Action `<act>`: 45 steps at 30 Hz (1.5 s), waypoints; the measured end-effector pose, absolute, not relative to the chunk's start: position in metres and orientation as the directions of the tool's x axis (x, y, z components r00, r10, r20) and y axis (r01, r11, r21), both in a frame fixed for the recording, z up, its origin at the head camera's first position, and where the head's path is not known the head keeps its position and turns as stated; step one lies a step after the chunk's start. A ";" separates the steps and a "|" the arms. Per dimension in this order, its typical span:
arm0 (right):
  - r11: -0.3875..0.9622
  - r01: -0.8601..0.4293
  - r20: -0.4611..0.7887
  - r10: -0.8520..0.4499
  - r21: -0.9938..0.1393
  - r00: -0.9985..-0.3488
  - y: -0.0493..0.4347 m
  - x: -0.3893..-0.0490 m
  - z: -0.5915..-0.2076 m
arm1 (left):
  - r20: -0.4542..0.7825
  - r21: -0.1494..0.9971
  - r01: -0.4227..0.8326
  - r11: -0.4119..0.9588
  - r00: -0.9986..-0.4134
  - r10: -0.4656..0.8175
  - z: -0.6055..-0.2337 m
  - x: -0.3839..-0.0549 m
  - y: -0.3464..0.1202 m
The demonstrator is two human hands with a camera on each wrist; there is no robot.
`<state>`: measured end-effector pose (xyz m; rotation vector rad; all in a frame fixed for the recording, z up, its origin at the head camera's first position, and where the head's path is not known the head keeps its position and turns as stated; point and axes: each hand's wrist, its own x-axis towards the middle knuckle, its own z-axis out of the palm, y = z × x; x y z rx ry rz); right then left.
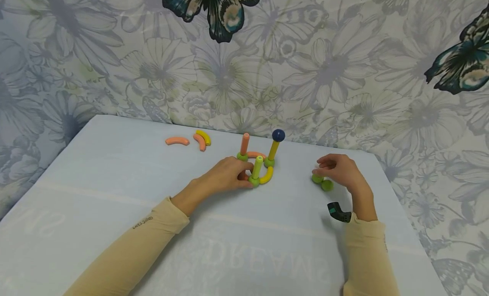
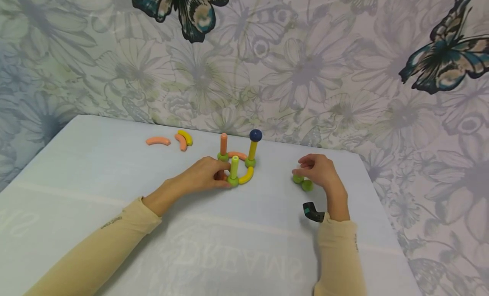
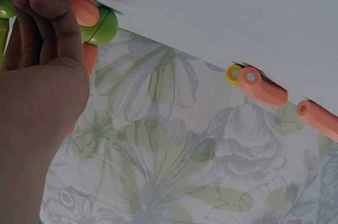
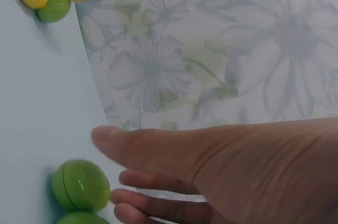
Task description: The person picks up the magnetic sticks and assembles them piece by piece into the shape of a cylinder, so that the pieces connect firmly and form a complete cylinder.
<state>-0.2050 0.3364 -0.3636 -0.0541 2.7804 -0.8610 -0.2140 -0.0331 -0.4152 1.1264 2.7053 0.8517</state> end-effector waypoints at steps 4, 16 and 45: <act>0.850 0.072 -0.273 -0.086 -0.523 -0.958 0.343 -0.208 -0.368 | 0.121 0.515 0.632 0.580 -0.723 0.680 -0.414 -0.213 -0.033; 0.861 0.061 -0.224 -0.062 -0.505 -0.973 0.334 -0.212 -0.375 | 0.149 0.519 0.647 0.558 -0.712 0.687 -0.416 -0.214 -0.032; 0.528 -0.487 0.423 -0.245 -0.696 -0.872 0.212 -0.171 -0.333 | 0.149 0.529 0.640 0.556 -0.716 0.682 -0.417 -0.216 -0.032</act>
